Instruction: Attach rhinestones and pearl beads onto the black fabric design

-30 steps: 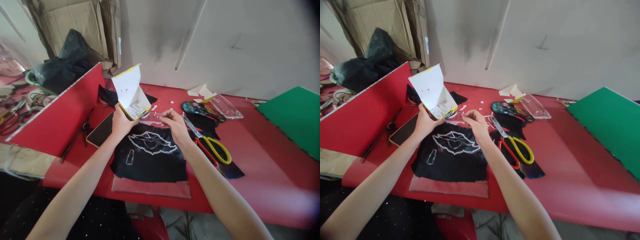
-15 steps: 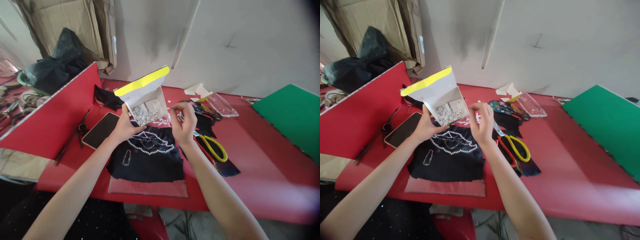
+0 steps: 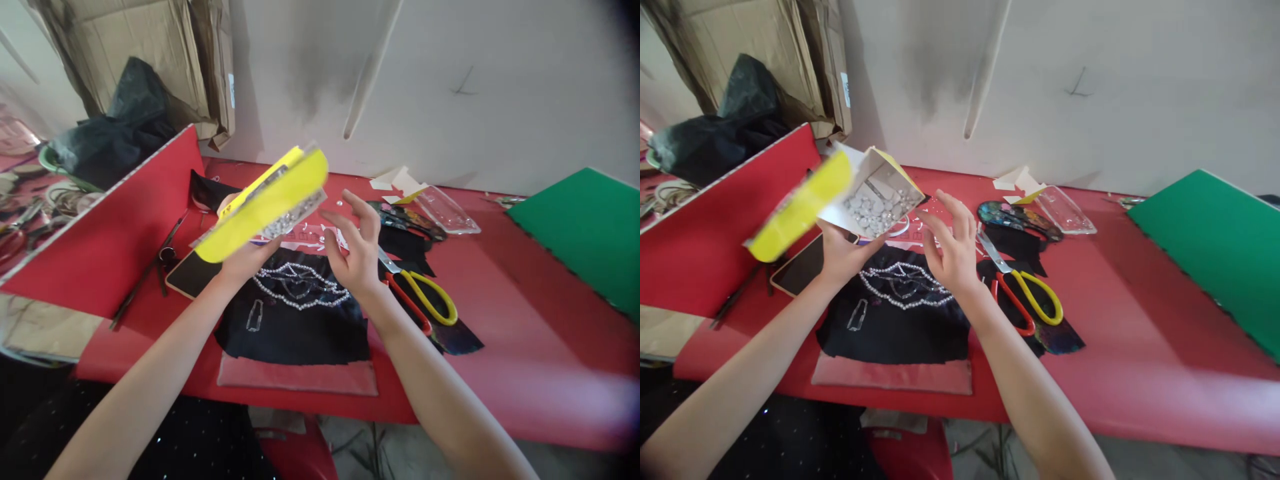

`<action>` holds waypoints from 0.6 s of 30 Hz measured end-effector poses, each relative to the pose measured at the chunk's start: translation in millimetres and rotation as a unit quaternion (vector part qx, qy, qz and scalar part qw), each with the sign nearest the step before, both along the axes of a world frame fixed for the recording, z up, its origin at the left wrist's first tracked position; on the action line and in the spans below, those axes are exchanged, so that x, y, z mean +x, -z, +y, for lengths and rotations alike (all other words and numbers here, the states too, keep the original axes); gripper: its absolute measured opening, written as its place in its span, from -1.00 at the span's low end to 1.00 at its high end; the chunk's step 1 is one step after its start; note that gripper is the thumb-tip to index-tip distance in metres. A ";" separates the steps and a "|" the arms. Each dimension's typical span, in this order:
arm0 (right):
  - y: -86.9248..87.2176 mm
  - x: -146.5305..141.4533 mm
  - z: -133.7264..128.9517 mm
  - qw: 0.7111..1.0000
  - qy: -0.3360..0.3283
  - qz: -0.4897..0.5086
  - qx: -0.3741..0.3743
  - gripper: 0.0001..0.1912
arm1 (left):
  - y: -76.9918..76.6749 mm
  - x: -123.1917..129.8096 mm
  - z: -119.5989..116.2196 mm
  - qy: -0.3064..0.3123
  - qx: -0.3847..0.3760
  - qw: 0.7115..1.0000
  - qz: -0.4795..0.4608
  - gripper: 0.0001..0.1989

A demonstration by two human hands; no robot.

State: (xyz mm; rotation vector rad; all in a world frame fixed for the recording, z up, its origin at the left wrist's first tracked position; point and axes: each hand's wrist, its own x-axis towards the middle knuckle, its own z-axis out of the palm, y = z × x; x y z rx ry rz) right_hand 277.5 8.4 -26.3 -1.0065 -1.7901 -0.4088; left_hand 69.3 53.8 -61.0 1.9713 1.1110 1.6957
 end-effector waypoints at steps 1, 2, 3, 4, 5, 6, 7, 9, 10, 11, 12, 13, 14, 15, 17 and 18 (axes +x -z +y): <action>0.8 0.2 0.5 1.000 -0.001 -0.005 0.000 -0.58 | -0.4 0.4 0.7 -0.001 0.004 1.000 -0.011 -0.23; 1.4 0.4 1.0 1.000 -0.003 -0.008 0.002 -0.59 | -1.0 1.0 1.5 0.000 0.008 1.000 -0.025 -0.18; 1.9 0.6 1.3 1.000 -0.006 -0.009 0.004 -0.59 | -1.7 1.9 2.2 0.000 0.012 0.999 -0.040 -0.12; 2.2 0.7 1.5 1.000 -0.010 -0.008 0.006 -0.60 | -2.4 2.7 2.9 0.000 0.016 0.998 -0.055 -0.07; 2.5 0.8 1.7 1.000 -0.014 -0.006 0.007 -0.60 | -3.1 3.5 3.5 -0.002 0.020 0.997 -0.070 -0.02; 2.6 0.9 1.8 1.000 -0.017 -0.004 0.008 -0.61 | -3.7 4.1 3.9 -0.005 0.024 0.996 -0.083 0.04; 2.8 0.9 1.9 1.000 -0.019 -0.002 0.008 -0.61 | -4.3 4.6 4.0 -0.009 0.028 0.995 -0.091 0.08; 3.1 1.0 1.8 1.000 -0.020 0.000 0.008 -0.61 | -5.4 5.4 3.8 -0.011 0.027 0.995 -0.096 0.12; 3.2 1.0 1.6 1.000 -0.020 0.001 0.007 -0.61 | -6.0 5.8 3.3 -0.008 0.025 0.995 -0.095 0.12; 3.1 1.0 1.3 1.000 -0.019 0.001 0.005 -0.60 | -6.6 6.1 2.7 -0.002 0.021 0.995 -0.093 0.12; 2.8 1.0 0.8 1.000 -0.018 0.002 0.003 -0.60 | -7.1 6.3 1.9 0.005 0.019 0.996 -0.092 0.12; 2.4 0.8 0.2 1.000 -0.017 0.004 -0.002 -0.60 | -7.5 6.4 0.9 0.012 0.016 0.996 -0.089 0.11; 1.7 0.6 -0.5 1.000 -0.015 0.008 -0.009 -0.59 | -7.7 6.3 -0.3 0.019 0.013 0.996 -0.085 0.09; 1.1 0.4 -1.0 1.000 -0.013 0.015 -0.021 -0.58 | -7.8 6.1 -1.6 0.025 0.008 0.997 -0.075 0.06; 0.3 0.0 -1.4 0.998 -0.021 0.031 -0.052 -0.50 | -7.8 5.7 -4.7 0.035 -0.003 0.998 -0.045 -0.04; 0.4 -0.1 -1.1 0.996 -0.032 0.036 -0.069 -0.45 | -7.8 5.6 -6.3 0.042 -0.007 0.999 -0.028 -0.08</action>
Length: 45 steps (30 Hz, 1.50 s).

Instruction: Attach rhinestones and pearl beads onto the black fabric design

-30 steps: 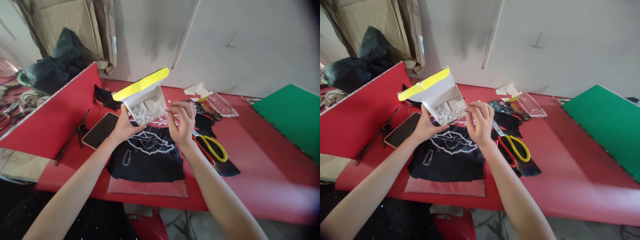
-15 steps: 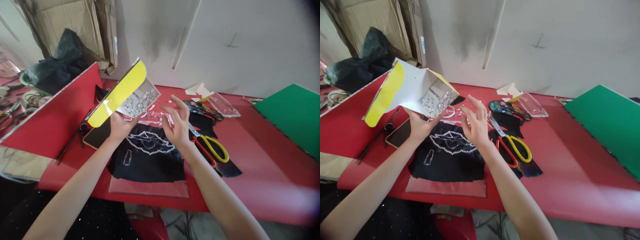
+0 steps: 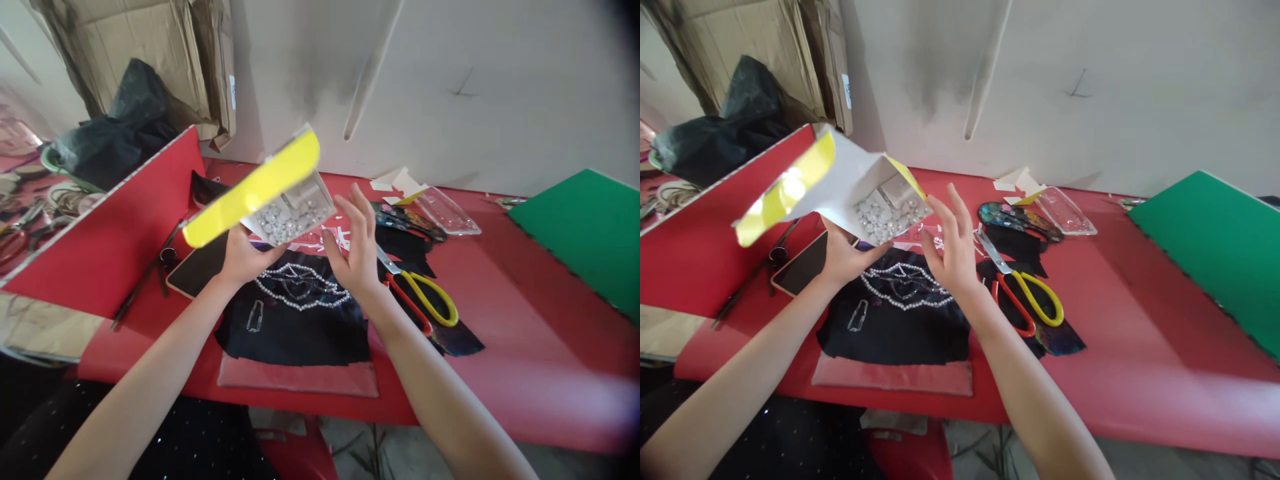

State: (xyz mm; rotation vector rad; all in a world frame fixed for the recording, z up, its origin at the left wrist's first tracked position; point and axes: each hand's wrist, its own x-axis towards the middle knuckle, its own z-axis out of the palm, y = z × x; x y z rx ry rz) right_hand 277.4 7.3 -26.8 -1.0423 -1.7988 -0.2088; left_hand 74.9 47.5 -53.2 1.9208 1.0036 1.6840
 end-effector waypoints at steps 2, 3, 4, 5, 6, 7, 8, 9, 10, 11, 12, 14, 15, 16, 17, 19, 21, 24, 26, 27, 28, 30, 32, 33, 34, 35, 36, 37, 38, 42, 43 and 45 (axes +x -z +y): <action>1.6 0.0 1.3 0.999 -0.030 0.006 -0.024 -0.34 | -0.4 0.5 -2.7 0.016 0.002 1.000 0.016 -0.11; 3.0 0.0 2.2 0.999 -0.045 0.007 -0.030 -0.31 | -0.7 1.1 -3.6 0.024 0.003 1.000 0.016 -0.09; 4.5 0.1 3.1 0.998 -0.056 0.007 -0.035 -0.29 | -1.1 1.8 -4.1 0.031 0.003 0.999 0.011 -0.07; 6.1 0.3 3.8 0.997 -0.062 0.007 -0.038 -0.27 | -1.5 2.5 -4.3 0.039 -0.001 0.999 0.005 -0.04; 7.4 0.4 4.3 0.997 -0.065 0.007 -0.040 -0.27 | -1.8 3.2 -4.2 0.048 -0.007 0.999 0.000 -0.03; 8.5 0.6 4.7 0.997 -0.065 0.006 -0.041 -0.26 | -2.0 3.7 -3.8 0.057 -0.015 0.998 -0.003 -0.02; 9.2 0.8 4.9 0.997 -0.061 0.004 -0.041 -0.25 | -2.0 4.0 -3.4 0.066 -0.023 0.998 -0.004 -0.02; 9.6 0.9 5.0 0.998 -0.056 0.002 -0.042 -0.25 | -2.0 4.2 -2.8 0.072 -0.028 0.997 -0.004 -0.02; 9.9 1.1 5.0 0.998 -0.051 0.002 -0.042 -0.25 | -1.9 4.2 -2.4 0.072 -0.032 0.997 -0.003 -0.03; 9.9 1.2 4.9 0.998 -0.047 0.002 -0.042 -0.26 | -1.8 4.1 -2.0 0.069 -0.035 0.997 -0.001 -0.03; 9.9 1.3 5.0 0.998 -0.047 0.003 -0.041 -0.26 | -1.8 3.9 -1.8 0.064 -0.036 0.997 0.002 -0.04; 9.8 1.4 5.1 0.998 -0.052 0.007 -0.036 -0.26 | -2.2 3.4 -1.8 0.057 -0.035 0.998 0.006 -0.05; 9.9 1.3 5.2 0.998 -0.056 0.009 -0.032 -0.26 | -2.5 3.2 -2.0 0.056 -0.034 0.998 0.008 -0.06; 10.0 1.2 5.4 0.998 -0.057 0.011 -0.029 -0.27 | -3.0 3.1 -2.2 0.056 -0.034 0.998 0.010 -0.07; 10.1 1.1 5.5 0.998 -0.058 0.011 -0.028 -0.27 | -3.5 3.1 -2.6 0.054 -0.033 0.998 0.011 -0.07; 10.5 1.0 5.8 0.998 -0.056 0.010 -0.030 -0.28 | -4.5 3.4 -3.2 0.050 -0.034 0.998 0.013 -0.07; 11.0 1.1 6.0 0.998 -0.054 0.010 -0.032 -0.28 | -5.3 3.6 -3.7 0.047 -0.035 0.998 0.015 -0.07; 11.7 1.5 6.2 0.998 -0.056 0.012 -0.031 -0.28 | -6.3 3.2 -3.7 0.042 -0.027 0.999 0.022 -0.05; 11.9 1.7 6.0 0.998 -0.052 0.011 -0.034 -0.28 | -6.6 2.3 -3.5 0.038 -0.022 0.999 0.028 -0.03; 12.0 1.7 5.9 0.998 -0.048 0.010 -0.036 -0.28 | -6.6 1.8 -3.5 0.038 -0.020 0.999 0.030 -0.02; 12.1 1.6 5.7 0.998 -0.045 0.008 -0.036 -0.28 | -6.5 1.4 -3.4 0.039 -0.021 0.999 0.031 -0.02; 12.4 1.4 5.4 0.999 -0.040 0.003 -0.034 -0.28 | -5.8 1.5 -3.4 0.041 -0.028 0.998 0.030 0.00; 12.6 1.2 5.5 0.999 -0.039 0.003 -0.029 -0.29 | -5.1 2.9 -2.9 0.057 -0.041 0.997 0.013 -0.01; 12.6 1.3 5.7 0.999 -0.038 0.006 -0.028 -0.30 | -4.9 3.7 -2.3 0.076 -0.051 0.996 -0.003 -0.02; 12.6 1.5 6.0 0.999 -0.037 0.009 -0.028 -0.31 | -5.0 4.5 -1.4 0.101 -0.063 0.993 -0.022 -0.04; 12.4 1.9 6.4 0.999 -0.036 0.013 -0.029 -0.32 | -5.4 4.8 -0.1 0.129 -0.075 0.988 -0.043 -0.05; 12.1 2.4 6.8 0.999 -0.034 0.017 -0.032 -0.35 | -6.2 4.6 1.5 0.155 -0.088 0.982 -0.063 -0.07; 11.7 3.0 7.1 0.999 -0.030 0.021 -0.036 -0.39 | -7.1 3.6 3.3 0.175 -0.102 0.976 -0.080 -0.08; 11.5 3.4 7.4 0.999 -0.025 0.023 -0.043 -0.44 | -8.2 1.9 5.3 0.192 -0.118 0.970 -0.094 -0.08; 13.1 1.9 7.0 0.997 -0.009 0.010 -0.071 -0.66 | -11.4 -8.8 11.9 0.257 -0.198 0.937 -0.132 -0.24; 14.1 0.6 6.5 0.997 -0.015 0.004 -0.078 -0.68 | -11.6 -11.3 12.8 0.269 -0.215 0.929 -0.136 -0.27; 16.0 -2.0 5.2 0.995 -0.030 -0.007 -0.090 -0.69 | -11.8 -14.8 13.6 0.277 -0.234 0.922 -0.138 -0.29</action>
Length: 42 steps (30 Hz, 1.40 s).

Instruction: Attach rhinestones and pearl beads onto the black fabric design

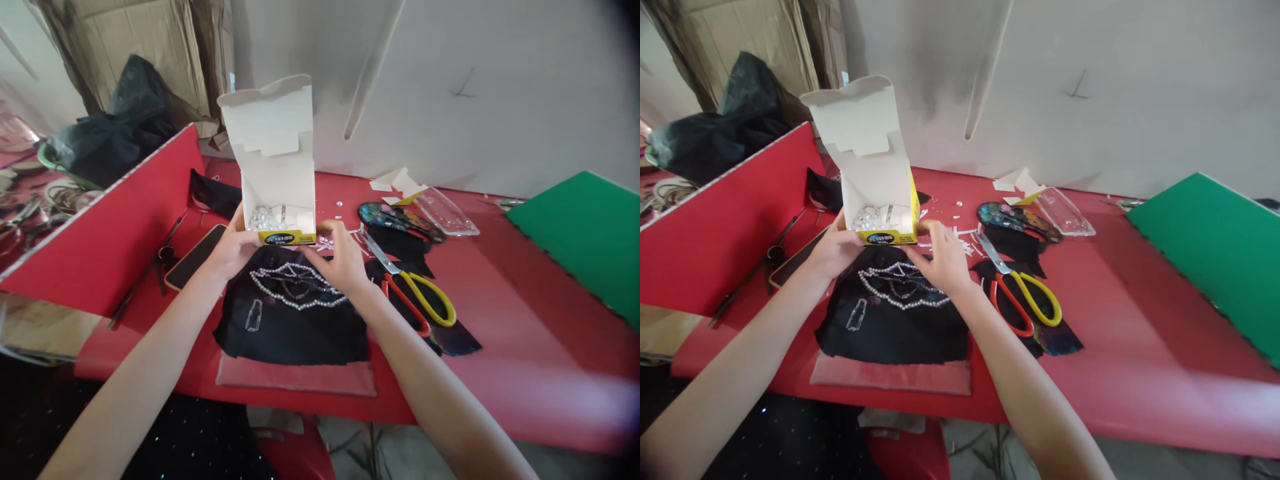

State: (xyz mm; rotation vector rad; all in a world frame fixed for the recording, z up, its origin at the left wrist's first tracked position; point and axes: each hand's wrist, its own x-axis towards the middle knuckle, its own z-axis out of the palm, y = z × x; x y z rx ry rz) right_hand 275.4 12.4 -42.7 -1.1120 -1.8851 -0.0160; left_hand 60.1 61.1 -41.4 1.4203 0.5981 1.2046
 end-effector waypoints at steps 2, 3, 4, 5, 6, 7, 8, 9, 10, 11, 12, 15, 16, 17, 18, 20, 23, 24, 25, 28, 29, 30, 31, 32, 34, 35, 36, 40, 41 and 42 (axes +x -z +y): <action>1.0 -1.7 -1.1 1.000 -0.010 -0.015 -0.007 -0.74 | -0.6 -2.0 -0.2 -0.006 0.002 1.000 0.005 -0.27; 1.1 -1.9 -1.4 1.000 -0.014 -0.024 -0.007 -0.76 | -1.3 -2.7 -0.6 -0.008 0.006 1.000 0.008 -0.25; 1.1 -1.7 -1.3 0.999 -0.018 -0.033 -0.004 -0.78 | -2.2 -3.4 -1.0 -0.006 0.010 1.000 0.013 -0.25; 1.0 -1.2 -1.0 0.999 -0.022 -0.042 0.001 -0.78 | -3.3 -4.1 -1.4 0.000 0.014 1.000 0.017 -0.24; 1.0 -0.5 -0.5 0.999 -0.024 -0.048 0.006 -0.78 | -4.4 -5.0 -1.8 0.008 0.017 1.000 0.021 -0.23; 1.2 0.2 0.2 0.998 -0.024 -0.053 0.012 -0.77 | -5.5 -6.1 -2.0 0.015 0.018 0.999 0.024 -0.23; 1.4 0.9 1.0 0.998 -0.023 -0.059 0.017 -0.76 | -6.7 -7.3 -2.2 0.019 0.019 0.999 0.025 -0.21; 1.8 1.4 1.7 0.997 -0.020 -0.067 0.020 -0.75 | -7.8 -8.6 -2.2 0.020 0.021 0.999 0.025 -0.20; 2.1 1.7 2.2 0.997 -0.020 -0.077 0.018 -0.74 | -8.9 -10.2 -2.2 0.020 0.021 0.999 0.025 -0.18; 2.5 1.8 2.5 0.996 -0.024 -0.089 0.013 -0.73 | -10.2 -11.8 -2.1 0.021 0.022 0.999 0.026 -0.17; 2.7 1.7 2.6 0.995 -0.030 -0.099 0.004 -0.72 | -11.5 -13.6 -2.1 0.024 0.021 0.999 0.031 -0.16; 3.1 0.9 1.5 0.990 -0.062 -0.127 -0.026 -0.67 | -16.0 -19.1 -1.9 0.040 0.019 0.997 0.058 -0.18; 3.2 0.4 0.8 0.988 -0.072 -0.133 -0.033 -0.65 | -17.4 -20.7 -1.9 0.042 0.018 0.997 0.065 -0.19; 3.3 -0.1 -0.1 0.987 -0.081 -0.136 -0.039 -0.64 | -18.6 -22.0 -1.8 0.043 0.015 0.997 0.068 -0.20; 3.5 -0.8 -1.0 0.986 -0.087 -0.138 -0.045 -0.63 | -19.6 -23.0 -1.8 0.041 0.011 0.997 0.067 -0.21; 4.0 -2.1 -2.8 0.984 -0.096 -0.140 -0.054 -0.63 | -21.2 -23.7 -1.9 0.036 -0.001 0.998 0.058 -0.22; 4.0 -4.2 -4.9 0.982 -0.106 -0.142 -0.057 -0.63 | -22.6 -21.8 -2.8 0.029 -0.026 0.998 0.048 -0.23; 3.7 -4.8 -5.4 0.982 -0.111 -0.141 -0.056 -0.63 | -22.9 -20.6 -3.4 0.021 -0.036 0.998 0.043 -0.24; 3.2 -5.3 -5.9 0.982 -0.115 -0.139 -0.056 -0.63 | -23.1 -19.3 -4.0 0.011 -0.045 0.998 0.036 -0.25; 1.9 -6.3 -6.8 0.981 -0.120 -0.138 -0.062 -0.63 | -22.9 -15.3 -5.6 -0.016 -0.064 0.998 0.000 -0.31; 1.7 -6.6 -7.0 0.981 -0.122 -0.140 -0.065 -0.63 | -22.8 -14.2 -5.9 -0.019 -0.068 0.997 -0.012 -0.33; 1.7 -6.9 -7.1 0.980 -0.125 -0.142 -0.067 -0.63 | -22.7 -13.3 -6.2 -0.020 -0.072 0.997 -0.022 -0.36; 2.0 -7.3 -7.3 0.979 -0.130 -0.144 -0.066 -0.64 | -22.7 -12.5 -6.3 -0.021 -0.075 0.996 -0.031 -0.38; 2.4 -7.8 -7.5 0.978 -0.135 -0.145 -0.062 -0.65 | -22.9 -11.8 -6.5 -0.024 -0.077 0.996 -0.041 -0.41; 3.7 -9.0 -8.2 0.978 -0.142 -0.146 -0.051 -0.69 | -23.9 -10.6 -7.0 -0.036 -0.082 0.994 -0.059 -0.46; 4.2 -9.6 -8.6 0.978 -0.145 -0.146 -0.046 -0.71 | -24.6 -10.1 -7.5 -0.041 -0.084 0.994 -0.064 -0.49; 4.6 -10.3 -9.1 0.977 -0.147 -0.146 -0.043 -0.72 | -25.4 -9.6 -8.0 -0.046 -0.087 0.993 -0.066 -0.51; 4.0 -11.7 -10.8 0.977 -0.147 -0.149 -0.041 -0.70 | -27.8 -8.1 -9.8 -0.050 -0.099 0.992 -0.061 -0.54; 3.6 -11.8 -11.0 0.977 -0.144 -0.151 -0.043 -0.70 | -27.8 -8.1 -9.9 -0.050 -0.103 0.992 -0.061 -0.54; 3.2 -11.9 -10.9 0.977 -0.140 -0.153 -0.045 -0.69 | -27.6 -8.1 -10.0 -0.051 -0.105 0.991 -0.061 -0.53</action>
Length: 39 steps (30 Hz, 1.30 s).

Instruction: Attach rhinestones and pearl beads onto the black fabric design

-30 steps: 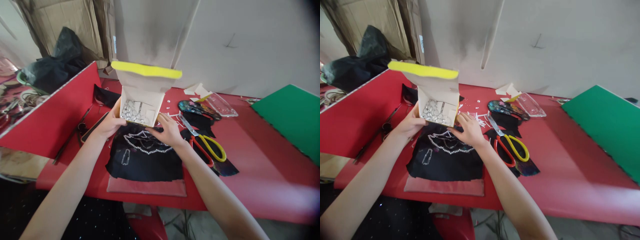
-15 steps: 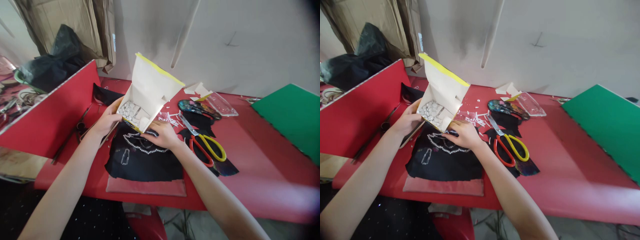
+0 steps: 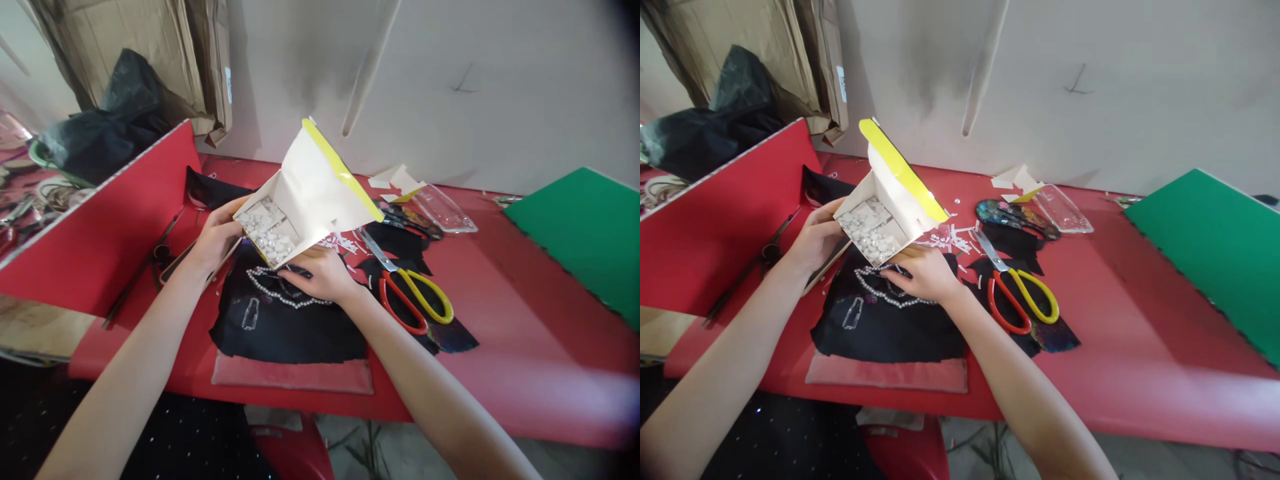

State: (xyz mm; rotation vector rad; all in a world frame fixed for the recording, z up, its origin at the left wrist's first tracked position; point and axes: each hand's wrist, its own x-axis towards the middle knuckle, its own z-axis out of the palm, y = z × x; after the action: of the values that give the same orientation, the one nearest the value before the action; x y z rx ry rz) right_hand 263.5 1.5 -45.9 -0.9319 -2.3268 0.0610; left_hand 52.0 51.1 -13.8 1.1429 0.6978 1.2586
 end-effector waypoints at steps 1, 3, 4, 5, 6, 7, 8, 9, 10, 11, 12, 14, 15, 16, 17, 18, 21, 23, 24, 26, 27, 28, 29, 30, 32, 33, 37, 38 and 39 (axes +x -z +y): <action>-0.3 0.0 0.1 1.000 0.003 -0.003 0.000 -0.69 | 0.4 -0.2 0.1 0.000 -0.001 1.000 0.002 -0.53; -0.1 0.0 0.5 1.000 0.005 -0.006 0.005 -0.68 | 1.6 -0.8 0.5 0.003 0.006 1.000 0.006 -0.52; 0.4 0.1 0.7 1.000 0.004 -0.004 0.010 -0.69 | 2.2 -1.3 0.8 0.006 0.013 1.000 0.007 -0.52; 1.4 0.3 0.9 1.000 0.004 -0.002 0.013 -0.69 | 2.8 -1.9 1.3 0.012 0.019 1.000 0.006 -0.50; 2.8 0.5 1.0 1.000 0.005 0.000 0.013 -0.69 | 3.3 -2.7 1.8 0.023 0.026 0.999 0.005 -0.48; 4.4 0.7 1.1 1.000 0.007 -0.002 0.005 -0.69 | 3.6 -3.7 2.4 0.037 0.030 0.999 0.004 -0.46; 6.1 1.0 1.1 1.000 0.010 -0.005 -0.007 -0.69 | 3.9 -4.8 3.1 0.053 0.034 0.998 0.002 -0.44; 7.7 1.2 1.0 1.000 0.013 -0.008 -0.021 -0.68 | 4.0 -6.0 3.7 0.072 0.035 0.997 -0.002 -0.43; 8.8 1.2 0.8 0.999 0.014 -0.012 -0.033 -0.67 | 3.9 -7.1 4.4 0.090 0.035 0.995 -0.007 -0.42; 9.3 1.0 0.4 0.999 0.011 -0.014 -0.042 -0.67 | 3.5 -8.2 4.8 0.105 0.033 0.994 -0.012 -0.42; 9.0 0.6 -0.1 0.999 0.002 -0.014 -0.045 -0.67 | 2.9 -8.9 5.0 0.116 0.031 0.993 -0.015 -0.43; 6.6 -0.7 -1.3 0.999 -0.022 -0.010 -0.035 -0.68 | 0.8 -9.0 4.5 0.120 0.022 0.992 -0.020 -0.44; 4.8 -1.5 -2.0 0.999 -0.032 -0.009 -0.029 -0.69 | -0.5 -8.5 3.8 0.115 0.017 0.993 -0.020 -0.44; 3.1 -2.1 -2.7 0.999 -0.038 -0.008 -0.022 -0.70 | -1.8 -7.6 2.8 0.106 0.012 0.994 -0.022 -0.46; 1.8 -2.6 -3.3 0.999 -0.039 -0.008 -0.015 -0.70 | -3.1 -6.5 1.7 0.098 0.009 0.995 -0.025 -0.47; 0.9 -2.8 -3.7 0.999 -0.035 -0.009 -0.011 -0.69 | -4.3 -5.4 0.6 0.091 0.006 0.995 -0.028 -0.49; 1.0 -2.3 -4.2 1.000 -0.011 -0.011 -0.007 -0.69 | -6.7 -2.7 -1.8 0.074 0.010 0.997 -0.032 -0.52; 2.1 -1.8 -4.0 1.000 -0.004 -0.007 -0.005 -0.69 | -7.9 -1.9 -2.7 0.066 0.018 0.997 -0.028 -0.51; 2.5 -1.7 -3.8 1.000 -0.006 -0.004 -0.002 -0.69 | -8.5 -1.6 -3.0 0.064 0.021 0.997 -0.024 -0.51; 2.5 -2.0 -3.3 1.000 -0.016 0.001 0.007 -0.69 | -9.8 -1.3 -3.5 0.063 0.024 0.998 -0.015 -0.50; 2.1 -2.4 -3.1 1.000 -0.022 0.005 0.011 -0.68 | -10.4 -1.1 -3.8 0.062 0.024 0.998 -0.012 -0.50; 1.5 -2.8 -2.9 1.000 -0.027 0.010 0.012 -0.68 | -11.0 -1.0 -4.0 0.058 0.024 0.998 -0.010 -0.51; 0.7 -3.1 -2.8 0.999 -0.030 0.015 0.011 -0.69 | -11.3 -0.9 -4.2 0.053 0.022 0.998 -0.010 -0.53; -0.1 -3.2 -2.6 0.999 -0.032 0.022 0.006 -0.69 | -11.3 -0.8 -4.3 0.047 0.018 0.999 -0.013 -0.55; -1.4 -2.9 -2.2 0.999 -0.032 0.038 -0.010 -0.70 | -10.2 -0.9 -3.8 0.041 0.001 0.999 -0.026 -0.58; -1.9 -2.5 -2.0 0.998 -0.030 0.048 -0.019 -0.71 | -9.1 -1.0 -3.3 0.040 -0.010 0.999 -0.035 -0.59; -2.9 -1.0 -2.7 0.993 -0.024 0.098 -0.057 -0.70 | -2.4 0.9 -0.6 0.039 -0.052 0.995 -0.076 -0.63; -3.3 -1.3 -3.5 0.992 -0.026 0.109 -0.063 -0.69 | -1.1 2.2 -0.4 0.041 -0.057 0.994 -0.084 -0.65; -3.8 -2.0 -4.5 0.990 -0.029 0.118 -0.067 -0.69 | -0.3 4.0 -0.6 0.048 -0.061 0.993 -0.092 -0.68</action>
State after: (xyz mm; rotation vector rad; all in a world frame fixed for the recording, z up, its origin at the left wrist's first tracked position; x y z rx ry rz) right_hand 261.6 -3.0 -42.1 -0.8718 -2.1501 0.3380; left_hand 56.0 50.4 -13.5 0.9368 0.5668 1.2052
